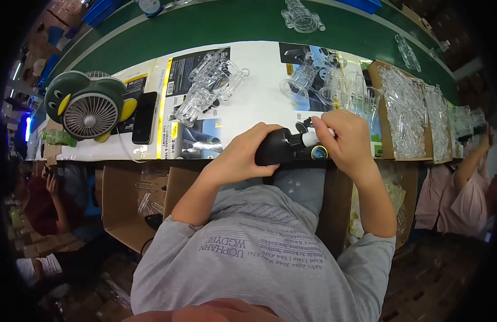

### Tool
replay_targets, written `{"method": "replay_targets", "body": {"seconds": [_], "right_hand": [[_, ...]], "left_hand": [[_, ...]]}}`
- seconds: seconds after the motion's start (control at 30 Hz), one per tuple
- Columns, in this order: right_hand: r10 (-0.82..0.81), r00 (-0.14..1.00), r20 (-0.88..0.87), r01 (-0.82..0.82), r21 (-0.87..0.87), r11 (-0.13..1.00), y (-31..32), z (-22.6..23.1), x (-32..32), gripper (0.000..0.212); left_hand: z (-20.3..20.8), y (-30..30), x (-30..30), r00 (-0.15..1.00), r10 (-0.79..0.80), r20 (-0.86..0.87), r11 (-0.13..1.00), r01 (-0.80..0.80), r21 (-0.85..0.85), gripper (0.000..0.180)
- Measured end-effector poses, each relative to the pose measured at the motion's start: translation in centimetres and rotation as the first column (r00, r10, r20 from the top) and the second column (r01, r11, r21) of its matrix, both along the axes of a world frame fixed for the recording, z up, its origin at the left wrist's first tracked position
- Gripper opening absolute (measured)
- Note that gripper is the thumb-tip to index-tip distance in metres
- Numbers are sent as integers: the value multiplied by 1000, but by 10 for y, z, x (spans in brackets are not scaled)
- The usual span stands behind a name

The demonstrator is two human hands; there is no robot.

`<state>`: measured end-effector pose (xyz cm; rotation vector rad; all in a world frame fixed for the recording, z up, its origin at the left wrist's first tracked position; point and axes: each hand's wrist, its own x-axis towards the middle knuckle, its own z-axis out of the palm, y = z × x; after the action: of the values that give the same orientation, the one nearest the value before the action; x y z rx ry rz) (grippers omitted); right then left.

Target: Assembling black plastic bottles by attaching pump heads and packaging them into plastic bags on a factory assembly line.

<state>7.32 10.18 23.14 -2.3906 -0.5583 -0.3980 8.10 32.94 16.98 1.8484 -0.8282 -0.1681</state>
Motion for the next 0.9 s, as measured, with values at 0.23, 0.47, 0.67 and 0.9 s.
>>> {"method": "replay_targets", "body": {"seconds": [0.23, 0.47, 0.67, 0.9], "right_hand": [[-39, 999, 32, 44, -179, 983, 5, 15, 1, 23], [-26, 957, -290, 37, 35, 999, -1, 25, 6, 23], [242, 857, -454, 53, 545, 837, -8, 12, 11, 23], [279, 812, -512, 125, 621, 774, -15, 11, 12, 23]], "left_hand": [[-7, 7, 3, 994, 107, -3, 994, -107, 2, 62], [-8, 9, 7, 992, 106, -61, 994, -107, -7, 62], [-8, 10, 5, 991, 118, -66, 992, -120, -42, 62], [-12, 10, 4, 991, 113, -70, 993, -116, -31, 61]]}}
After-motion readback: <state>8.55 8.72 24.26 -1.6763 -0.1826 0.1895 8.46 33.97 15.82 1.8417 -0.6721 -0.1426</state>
